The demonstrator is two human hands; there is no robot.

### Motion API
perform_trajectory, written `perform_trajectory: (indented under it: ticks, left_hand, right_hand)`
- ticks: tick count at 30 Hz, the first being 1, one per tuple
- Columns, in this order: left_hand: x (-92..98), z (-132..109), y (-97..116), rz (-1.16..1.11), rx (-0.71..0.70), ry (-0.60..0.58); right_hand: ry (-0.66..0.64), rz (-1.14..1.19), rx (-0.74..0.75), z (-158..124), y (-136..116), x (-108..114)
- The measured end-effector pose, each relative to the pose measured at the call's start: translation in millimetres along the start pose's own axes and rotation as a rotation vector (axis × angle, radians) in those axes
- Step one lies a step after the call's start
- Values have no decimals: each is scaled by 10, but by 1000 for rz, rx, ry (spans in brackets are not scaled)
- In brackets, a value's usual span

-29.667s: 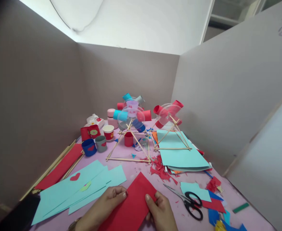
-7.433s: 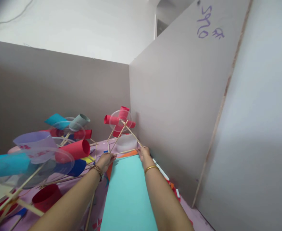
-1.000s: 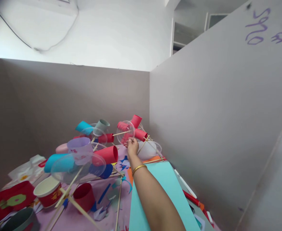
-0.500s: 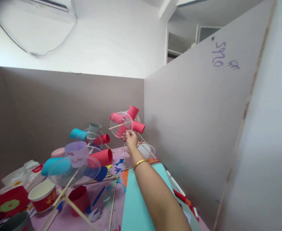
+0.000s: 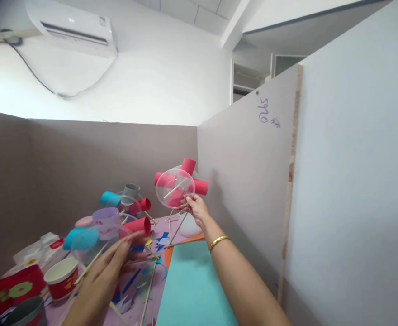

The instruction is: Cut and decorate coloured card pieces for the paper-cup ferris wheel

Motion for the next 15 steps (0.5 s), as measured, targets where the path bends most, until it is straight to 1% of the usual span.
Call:
perform_trajectory:
  ticks: [1, 2, 3, 5, 6, 8, 10, 12, 15]
  left_hand:
    - [-160, 178, 64, -66, 31, -42]
    - [-292, 347, 101, -135, 71, -52]
    - [-412, 504, 122, -151, 102, -63]
    - [-603, 774, 113, -154, 166, -84]
    - [-690, 882, 85, -153, 210, -117]
    - [-822, 1054, 35, -141, 285, -187]
    - [-918, 1189, 22, -127, 325, -251]
    - [-998, 1310, 44, -118, 333, -291]
    - [-1131, 1486, 91, -122, 317, -310]
  right_hand:
    - [-11, -7, -7, -26, -9, 28]
    - [-22, -14, -13, -49, -19, 54]
    - [-33, -20, -19, -65, -32, 79]
    - [-53, -31, -27, -76, -61, 125]
    - [-61, -34, -28, -68, -78, 146]
    - [-74, -36, -29, -26, -112, 178]
    - [-84, -35, -29, 44, -138, 197]
    - [-86, -30, -29, 133, -159, 204]
    - [-73, -21, -33, 280, -186, 215]
Point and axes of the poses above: each hand's wrist, its own z-axis towards the middle knuckle, its own x-axis out of the back of the hand, y = z × x, the point moved 8 cm from there along z, towards the middle knuckle, and after that the axes turned 1 degree about -z, right-handed, at the moved point
